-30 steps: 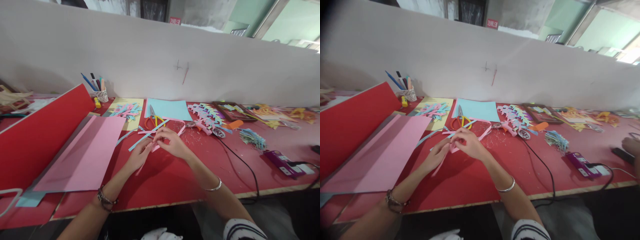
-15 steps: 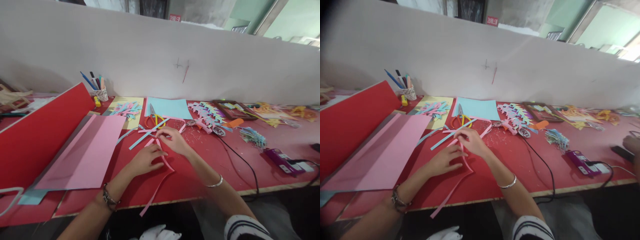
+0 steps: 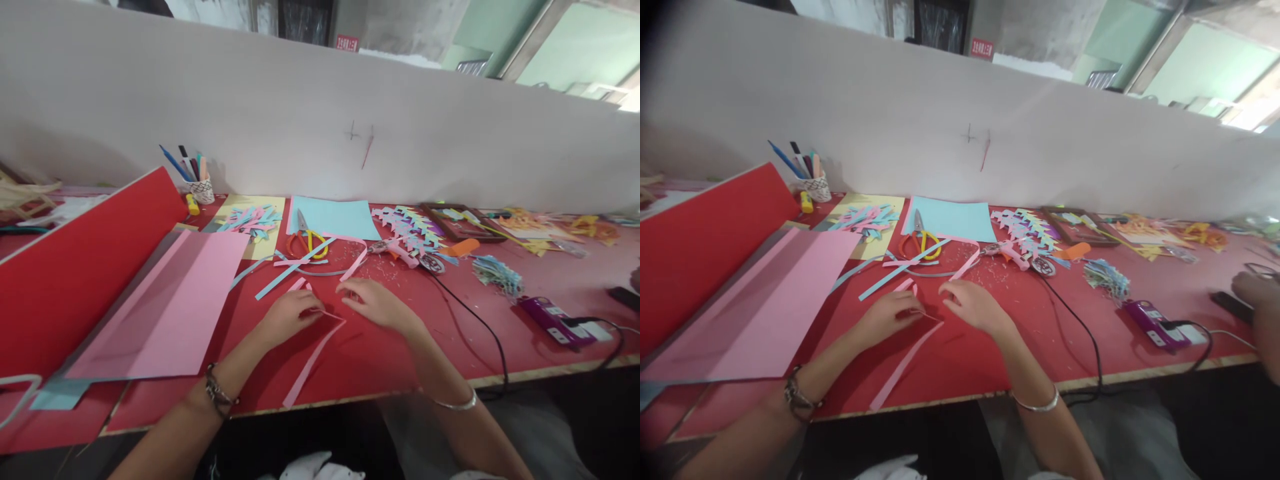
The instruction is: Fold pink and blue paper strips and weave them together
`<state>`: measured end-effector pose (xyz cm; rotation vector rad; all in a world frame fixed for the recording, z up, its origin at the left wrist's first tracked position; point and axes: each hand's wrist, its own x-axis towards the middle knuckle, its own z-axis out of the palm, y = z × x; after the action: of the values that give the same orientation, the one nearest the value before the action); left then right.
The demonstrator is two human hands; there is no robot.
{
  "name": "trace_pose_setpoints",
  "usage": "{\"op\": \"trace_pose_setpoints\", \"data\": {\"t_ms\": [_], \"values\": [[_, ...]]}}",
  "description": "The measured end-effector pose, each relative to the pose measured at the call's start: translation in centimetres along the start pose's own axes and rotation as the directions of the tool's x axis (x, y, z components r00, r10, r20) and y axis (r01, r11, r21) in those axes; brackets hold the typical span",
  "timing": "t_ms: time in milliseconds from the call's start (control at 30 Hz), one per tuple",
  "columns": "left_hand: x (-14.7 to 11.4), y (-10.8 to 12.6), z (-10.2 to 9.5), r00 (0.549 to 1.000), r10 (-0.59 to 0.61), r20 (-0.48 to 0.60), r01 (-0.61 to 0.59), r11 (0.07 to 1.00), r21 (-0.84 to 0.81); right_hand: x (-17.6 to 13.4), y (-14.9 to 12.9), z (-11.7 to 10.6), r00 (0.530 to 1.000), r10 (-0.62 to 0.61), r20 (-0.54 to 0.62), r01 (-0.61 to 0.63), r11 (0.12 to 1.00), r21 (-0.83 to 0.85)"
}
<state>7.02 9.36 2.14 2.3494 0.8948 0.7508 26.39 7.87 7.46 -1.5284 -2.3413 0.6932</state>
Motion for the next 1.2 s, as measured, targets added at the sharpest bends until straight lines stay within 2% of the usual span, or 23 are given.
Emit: {"op": "trace_pose_setpoints", "data": {"t_ms": [67,133,200,267,333,433,533,633,700,767,800,833,900,967,1000,1100,1200], "values": [[-0.1,0.1,-0.3,0.99,-0.079,-0.12,0.067,0.993,-0.099,0.9,0.1,0.2,0.999,0.003,-0.034,0.001,0.994,0.111],[-0.1,0.0,-0.6,0.951,-0.198,-0.238,0.152,0.968,-0.197,1.7,-0.1,0.5,0.999,0.007,-0.038,0.005,0.95,0.313],[0.0,-0.2,-0.9,0.877,-0.329,-0.35,0.23,0.927,-0.295,2.4,-0.7,1.0,1.0,0.007,-0.014,0.001,0.866,0.5],[0.0,-0.4,-1.1,0.804,-0.417,-0.423,0.275,0.893,-0.357,2.8,-1.5,1.5,1.0,0.002,-0.012,0.006,0.797,0.604],[0.0,-0.6,-1.3,0.77,-0.44,-0.462,0.284,0.885,-0.369,3.2,-2.3,2.2,0.999,0.002,-0.037,0.023,0.757,0.653],[0.0,-0.6,-1.5,0.763,-0.427,-0.485,0.27,0.893,-0.361,4.1,-3.2,3.0,0.997,0.032,-0.064,0.023,0.712,0.702],[0.0,-0.3,-1.6,0.782,-0.401,-0.478,0.23,0.897,-0.376,5.0,-3.6,3.6,0.991,0.012,-0.13,0.082,0.717,0.693],[-0.1,-0.1,-1.6,0.797,-0.386,-0.465,0.185,0.888,-0.421,5.5,-3.5,3.4,0.972,-0.04,-0.232,0.177,0.773,0.61],[0.0,0.1,-1.6,0.798,-0.406,-0.445,0.177,0.865,-0.47,5.5,-3.4,2.8,0.936,-0.065,-0.346,0.234,0.849,0.474],[0.1,0.2,-1.5,0.813,-0.428,-0.394,0.172,0.824,-0.539,5.4,-3.2,1.8,0.885,-0.156,-0.439,0.289,0.923,0.254],[0.2,0.2,-1.4,0.826,-0.43,-0.365,0.162,0.801,-0.577,5.3,-3.1,1.3,0.874,-0.222,-0.433,0.308,0.941,0.14],[0.3,0.3,-1.3,0.839,-0.426,-0.338,0.15,0.779,-0.609,5.2,-3.0,0.8,0.882,-0.287,-0.374,0.327,0.944,0.048],[0.3,0.3,-1.1,0.855,-0.417,-0.309,0.131,0.749,-0.649,5.1,-2.9,0.2,0.919,-0.367,-0.142,0.362,0.93,-0.06],[0.4,0.3,-1.0,0.85,-0.44,-0.289,0.16,0.739,-0.654,5.1,-2.9,0.1,0.93,-0.359,0.073,0.365,0.925,-0.104],[0.4,0.2,-1.0,0.842,-0.459,-0.283,0.186,0.739,-0.647,5.2,-3.0,0.1,0.929,-0.346,0.135,0.361,0.925,-0.119],[0.3,-0.1,-1.1,0.812,-0.51,-0.284,0.248,0.743,-0.622,5.9,-3.0,0.2,0.924,-0.334,0.185,0.358,0.927,-0.111],[0.2,-0.3,-1.2,0.798,-0.527,-0.292,0.267,0.744,-0.612,7.4,-2.4,-0.1,0.927,-0.335,0.166,0.344,0.939,-0.027]]}}
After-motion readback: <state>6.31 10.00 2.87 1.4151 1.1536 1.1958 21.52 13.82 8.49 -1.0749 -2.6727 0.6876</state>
